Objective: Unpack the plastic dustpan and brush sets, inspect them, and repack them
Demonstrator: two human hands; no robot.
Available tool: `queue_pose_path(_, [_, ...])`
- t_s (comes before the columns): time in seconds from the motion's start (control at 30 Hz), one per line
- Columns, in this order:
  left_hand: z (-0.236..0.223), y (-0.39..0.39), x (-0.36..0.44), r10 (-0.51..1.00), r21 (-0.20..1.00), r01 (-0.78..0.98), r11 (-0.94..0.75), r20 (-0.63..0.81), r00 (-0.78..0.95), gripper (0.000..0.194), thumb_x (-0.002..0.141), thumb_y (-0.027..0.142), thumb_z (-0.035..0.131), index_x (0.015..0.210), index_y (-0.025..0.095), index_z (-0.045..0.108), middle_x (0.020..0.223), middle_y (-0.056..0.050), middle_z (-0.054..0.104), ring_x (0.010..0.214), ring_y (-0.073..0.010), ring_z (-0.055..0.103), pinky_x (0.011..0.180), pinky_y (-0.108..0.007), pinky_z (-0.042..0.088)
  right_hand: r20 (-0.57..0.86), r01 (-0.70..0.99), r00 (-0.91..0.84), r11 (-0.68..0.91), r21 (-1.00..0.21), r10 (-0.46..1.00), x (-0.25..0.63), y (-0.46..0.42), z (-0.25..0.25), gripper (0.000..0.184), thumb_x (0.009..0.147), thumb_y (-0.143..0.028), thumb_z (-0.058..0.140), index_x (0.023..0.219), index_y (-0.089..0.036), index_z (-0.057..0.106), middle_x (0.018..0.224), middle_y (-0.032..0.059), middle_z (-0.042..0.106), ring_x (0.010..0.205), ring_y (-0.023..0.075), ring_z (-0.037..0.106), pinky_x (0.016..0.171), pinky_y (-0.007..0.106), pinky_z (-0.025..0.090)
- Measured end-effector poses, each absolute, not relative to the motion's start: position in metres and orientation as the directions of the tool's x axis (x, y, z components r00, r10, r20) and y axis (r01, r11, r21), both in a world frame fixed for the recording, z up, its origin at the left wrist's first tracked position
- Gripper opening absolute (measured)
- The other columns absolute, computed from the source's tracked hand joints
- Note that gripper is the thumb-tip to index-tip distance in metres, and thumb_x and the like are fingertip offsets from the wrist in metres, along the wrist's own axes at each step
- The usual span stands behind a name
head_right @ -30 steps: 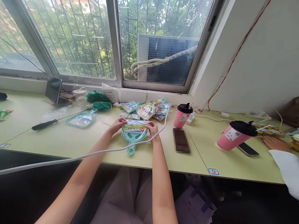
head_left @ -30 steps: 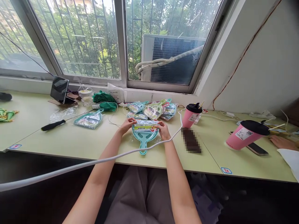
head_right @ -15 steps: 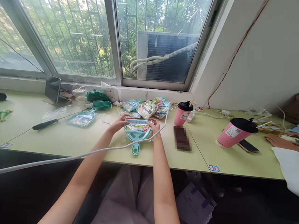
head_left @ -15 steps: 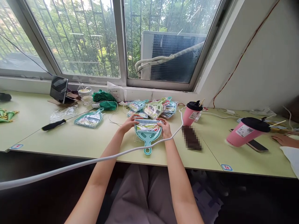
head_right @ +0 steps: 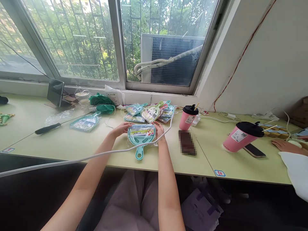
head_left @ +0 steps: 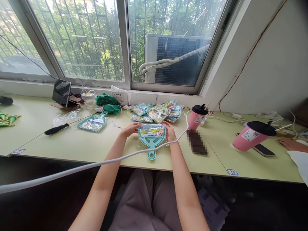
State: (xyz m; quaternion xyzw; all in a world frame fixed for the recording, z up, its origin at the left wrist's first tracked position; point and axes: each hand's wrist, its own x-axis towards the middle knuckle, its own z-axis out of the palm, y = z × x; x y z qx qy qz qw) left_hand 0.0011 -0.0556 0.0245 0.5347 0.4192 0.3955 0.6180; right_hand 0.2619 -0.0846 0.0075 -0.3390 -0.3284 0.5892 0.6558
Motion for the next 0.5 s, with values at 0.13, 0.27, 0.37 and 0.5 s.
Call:
queue_pose_path(0.13, [0.021, -0.05, -0.008, 0.949, 0.971, -0.156, 0.183, -0.133, 0.286, 0.032, 0.073, 0.013, 0.071, 0.105, 0.01, 0.071, 0.083, -0.01, 0.073, 0.067, -0.0171, 0.067, 0.064, -0.028, 0.056, -0.002, -0.603, 0.058, 0.033, -0.797, 0.998, 0.269, -0.084, 0.014, 0.029, 0.091, -0.052, 0.047, 0.105, -0.028, 0.056, 0.104, 0.0021, 0.073, 0.084, 0.0174, 0.07, 0.071, 0.033, 0.058])
queue_pose_path(0.27, [0.02, -0.045, -0.01, 0.986, 0.891, -0.426, 0.157, -0.165, 0.019, 0.039, 0.081, 0.003, 0.057, 0.119, 0.008, 0.064, 0.091, -0.01, 0.073, 0.075, -0.0139, 0.069, 0.071, -0.023, 0.057, 0.018, -0.586, 0.006, 0.019, -0.81, 1.0, 0.264, -0.086, 0.017, 0.045, 0.089, -0.065, 0.04, 0.118, -0.034, 0.053, 0.126, 0.004, 0.065, 0.109, 0.0225, 0.067, 0.088, 0.047, 0.055])
queue_pose_path(0.37, [0.019, -0.045, -0.002, 0.989, 0.852, -0.51, 0.119, -0.147, -0.016, 0.047, 0.079, -0.003, 0.055, 0.125, 0.007, 0.059, 0.103, -0.011, 0.073, 0.086, -0.0151, 0.07, 0.082, -0.024, 0.058, 0.115, -0.464, -0.144, 0.036, -0.885, 0.983, 0.237, -0.088, 0.016, 0.062, 0.081, -0.063, 0.057, 0.135, -0.035, 0.045, 0.145, 0.0071, 0.05, 0.127, 0.0263, 0.056, 0.097, 0.05, 0.05])
queue_pose_path(0.5, [0.013, -0.049, 0.012, 0.99, 0.849, -0.509, 0.14, -0.122, 0.07, 0.05, 0.076, -0.004, 0.058, 0.125, 0.009, 0.058, 0.113, -0.012, 0.07, 0.102, -0.0217, 0.069, 0.096, -0.031, 0.054, 0.177, -0.279, 0.057, 0.186, -0.942, 0.983, 0.199, -0.075, 0.024, 0.084, 0.078, -0.054, 0.065, 0.149, -0.03, 0.027, 0.153, 0.0101, 0.04, 0.132, 0.027, 0.049, 0.103, 0.046, 0.046])
